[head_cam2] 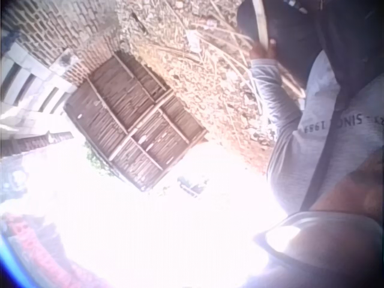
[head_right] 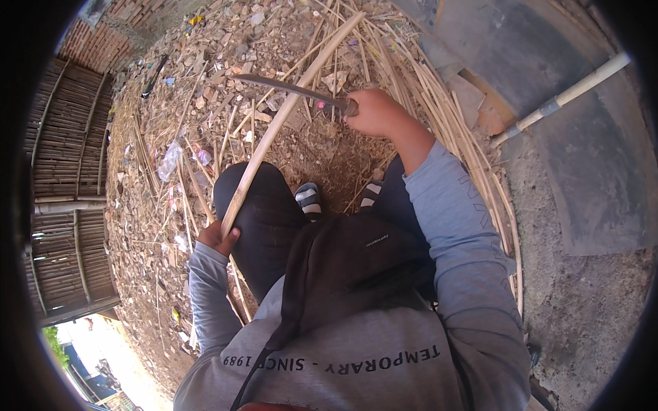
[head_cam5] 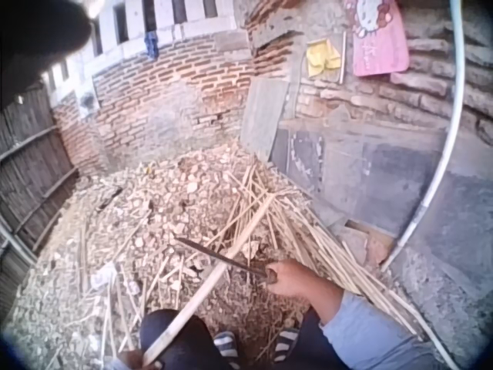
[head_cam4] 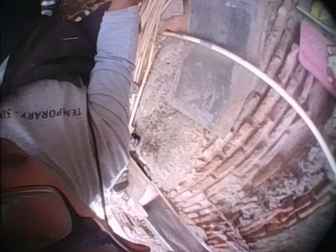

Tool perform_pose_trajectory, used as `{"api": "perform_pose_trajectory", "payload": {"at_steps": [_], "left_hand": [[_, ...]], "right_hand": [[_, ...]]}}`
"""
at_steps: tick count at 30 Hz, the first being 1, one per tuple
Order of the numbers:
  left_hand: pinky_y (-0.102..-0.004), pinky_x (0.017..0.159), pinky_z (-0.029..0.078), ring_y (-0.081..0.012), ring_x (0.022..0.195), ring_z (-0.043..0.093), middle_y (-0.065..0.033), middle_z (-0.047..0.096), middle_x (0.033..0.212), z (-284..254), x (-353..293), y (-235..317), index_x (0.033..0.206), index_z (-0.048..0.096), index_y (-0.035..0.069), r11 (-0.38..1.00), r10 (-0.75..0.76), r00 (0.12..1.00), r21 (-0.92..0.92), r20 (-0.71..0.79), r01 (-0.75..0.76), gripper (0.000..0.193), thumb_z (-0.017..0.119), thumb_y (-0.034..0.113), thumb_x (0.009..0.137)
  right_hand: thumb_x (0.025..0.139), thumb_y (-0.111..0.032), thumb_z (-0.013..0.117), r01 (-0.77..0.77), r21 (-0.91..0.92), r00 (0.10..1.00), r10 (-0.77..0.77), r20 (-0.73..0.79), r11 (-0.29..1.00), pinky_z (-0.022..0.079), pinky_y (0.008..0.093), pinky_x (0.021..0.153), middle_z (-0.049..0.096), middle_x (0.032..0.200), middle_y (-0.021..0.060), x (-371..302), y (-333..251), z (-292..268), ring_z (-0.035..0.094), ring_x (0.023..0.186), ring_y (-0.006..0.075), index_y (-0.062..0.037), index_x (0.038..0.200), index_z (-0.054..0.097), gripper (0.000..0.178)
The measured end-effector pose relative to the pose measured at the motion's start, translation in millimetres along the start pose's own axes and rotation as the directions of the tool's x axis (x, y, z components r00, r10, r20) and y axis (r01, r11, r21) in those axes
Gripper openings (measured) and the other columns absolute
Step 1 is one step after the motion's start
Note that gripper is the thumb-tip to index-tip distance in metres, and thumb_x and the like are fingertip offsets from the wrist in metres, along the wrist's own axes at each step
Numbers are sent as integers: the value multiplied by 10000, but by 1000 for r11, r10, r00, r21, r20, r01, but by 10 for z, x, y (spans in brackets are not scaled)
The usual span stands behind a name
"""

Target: The person uses a knife to shave the edges of a bamboo strip while holding the strip by hand.

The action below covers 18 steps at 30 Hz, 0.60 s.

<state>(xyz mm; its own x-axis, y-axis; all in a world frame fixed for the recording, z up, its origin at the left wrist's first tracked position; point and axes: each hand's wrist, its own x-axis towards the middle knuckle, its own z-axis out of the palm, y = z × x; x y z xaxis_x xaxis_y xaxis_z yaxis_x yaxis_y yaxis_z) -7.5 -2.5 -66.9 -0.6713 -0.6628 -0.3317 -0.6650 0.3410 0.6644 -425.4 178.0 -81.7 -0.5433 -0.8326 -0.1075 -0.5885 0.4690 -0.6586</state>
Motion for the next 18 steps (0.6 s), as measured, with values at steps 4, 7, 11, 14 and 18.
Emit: {"api": "perform_pose_trajectory", "payload": {"at_steps": [4,7,11,14,18], "left_hand": [[-386,620,460,-230,641,578,-139,620,693,-46,-77,209,925,635,-22,982,12,999,191,-39,-4,443,718,410,865],[-427,603,457,-327,623,589,-195,603,670,-54,-67,233,870,610,-14,965,46,998,261,-53,-30,463,701,440,868],[-455,693,484,-404,756,647,-237,647,773,-70,-76,438,928,630,-27,886,-63,997,456,-55,81,560,682,525,846],[-478,621,457,-431,682,603,-230,597,682,-57,-96,378,815,570,-13,882,51,996,472,-73,-10,538,673,514,863],[-489,635,460,-439,707,609,-234,600,688,-66,-82,336,817,577,-6,885,77,996,463,-47,-47,545,662,530,861]], "right_hand": [[773,-243,724,133,-142,990,-138,-23,981,493,427,651,645,729,169,-45,-9,-17,635,704,348,-45,939,670,264],[725,-237,694,116,-168,991,-104,79,979,511,455,730,667,811,181,-64,-70,-6,648,812,378,-63,867,663,227],[731,-227,669,-23,-58,994,29,102,998,509,466,740,669,826,182,61,88,14,646,827,384,-67,878,666,218],[731,-229,662,14,-147,996,-1,87,989,508,474,742,671,836,182,11,10,-5,646,832,386,-66,884,669,224],[727,-244,681,120,-167,989,-103,108,979,506,474,728,663,821,194,-41,-21,108,646,816,388,-43,885,667,256]]}}
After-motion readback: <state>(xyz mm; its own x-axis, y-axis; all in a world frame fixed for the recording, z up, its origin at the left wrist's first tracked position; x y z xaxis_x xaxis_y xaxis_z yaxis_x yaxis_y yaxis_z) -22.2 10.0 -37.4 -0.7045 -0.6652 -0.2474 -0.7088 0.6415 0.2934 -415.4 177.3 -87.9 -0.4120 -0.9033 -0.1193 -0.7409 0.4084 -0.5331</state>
